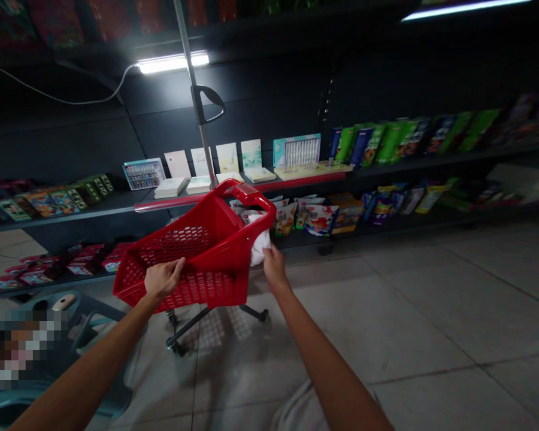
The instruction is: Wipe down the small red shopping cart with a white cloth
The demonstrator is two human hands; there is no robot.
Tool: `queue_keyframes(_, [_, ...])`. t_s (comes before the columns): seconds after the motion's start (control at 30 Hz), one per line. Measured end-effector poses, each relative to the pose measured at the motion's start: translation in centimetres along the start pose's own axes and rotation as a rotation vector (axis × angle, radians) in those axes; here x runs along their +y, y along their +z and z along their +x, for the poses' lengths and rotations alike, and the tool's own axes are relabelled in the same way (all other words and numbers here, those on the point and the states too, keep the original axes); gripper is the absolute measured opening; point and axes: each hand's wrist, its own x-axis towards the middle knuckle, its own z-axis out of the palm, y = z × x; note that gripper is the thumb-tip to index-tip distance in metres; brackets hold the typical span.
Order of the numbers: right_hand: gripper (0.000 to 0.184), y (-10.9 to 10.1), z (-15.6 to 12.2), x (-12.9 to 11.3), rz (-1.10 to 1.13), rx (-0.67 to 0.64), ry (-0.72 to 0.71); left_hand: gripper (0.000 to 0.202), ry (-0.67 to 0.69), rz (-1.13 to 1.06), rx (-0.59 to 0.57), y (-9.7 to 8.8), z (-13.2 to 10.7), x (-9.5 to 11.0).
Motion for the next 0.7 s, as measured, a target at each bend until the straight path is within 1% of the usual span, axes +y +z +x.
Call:
queue_keyframes(0.03, [0.044,0.1,0.0,-0.1,0.025,-0.037,0.022,0.067,-0.016,-0.006,0.001,0.0,0.0,-0.4])
queue_keyframes(0.1, [0.043,0.5,-0.3,0.0,0.047,-0.071,0.045,0.068,-0.039,-0.004,0.003,0.0,0.0,-1.2])
queue_keyframes(0.2, [0.036,1.4,-0.8,0.0,0.12,-0.066,0.071,0.07,-0.033,0.012,-0.008,-0.2,0.0,-2.6])
queue_keyframes(0.27, [0.032,1.7,-0.7,-0.3,0.247,-0.022,0.128,0.069,-0.012,0.021,-0.021,-0.3,0.1,-3.5])
queue_keyframes(0.33, [0.027,1.8,-0.5,-0.7,0.348,0.064,0.219,0.067,0.0,0.029,-0.033,-0.2,0.3,-4.5])
queue_keyframes(0.4, [0.023,1.6,-0.2,-1.1,0.375,0.149,0.286,0.065,-0.002,0.038,-0.043,-0.1,0.5,-5.5])
queue_keyframes(0.43, [0.022,1.6,-0.2,-1.2,0.369,0.166,0.295,0.064,-0.008,0.045,-0.05,0.0,0.6,-5.9])
queue_keyframes(0.47, [0.023,1.7,-0.4,-1.4,0.353,0.158,0.275,0.064,-0.012,0.052,-0.06,0.1,0.7,-6.3])
queue_keyframes(0.53, [0.028,2.2,-1.1,-1.7,0.289,0.101,0.155,0.064,-0.013,0.065,-0.073,0.1,0.9,-6.9])
queue_keyframes(0.6, [0.032,3.3,-2.3,-2.3,0.206,-0.005,0.023,0.061,0.01,0.082,-0.055,0.1,0.9,-7.2])
queue_keyframes(0.63, [0.034,3.9,-3.1,-2.7,0.182,-0.071,-0.016,0.059,0.032,0.091,-0.031,0.1,0.8,-7.2])
queue_keyframes(0.7, [0.037,5.0,-4.5,-3.7,0.198,-0.195,-0.009,0.055,0.071,0.103,0.025,0.1,0.5,-7.2])
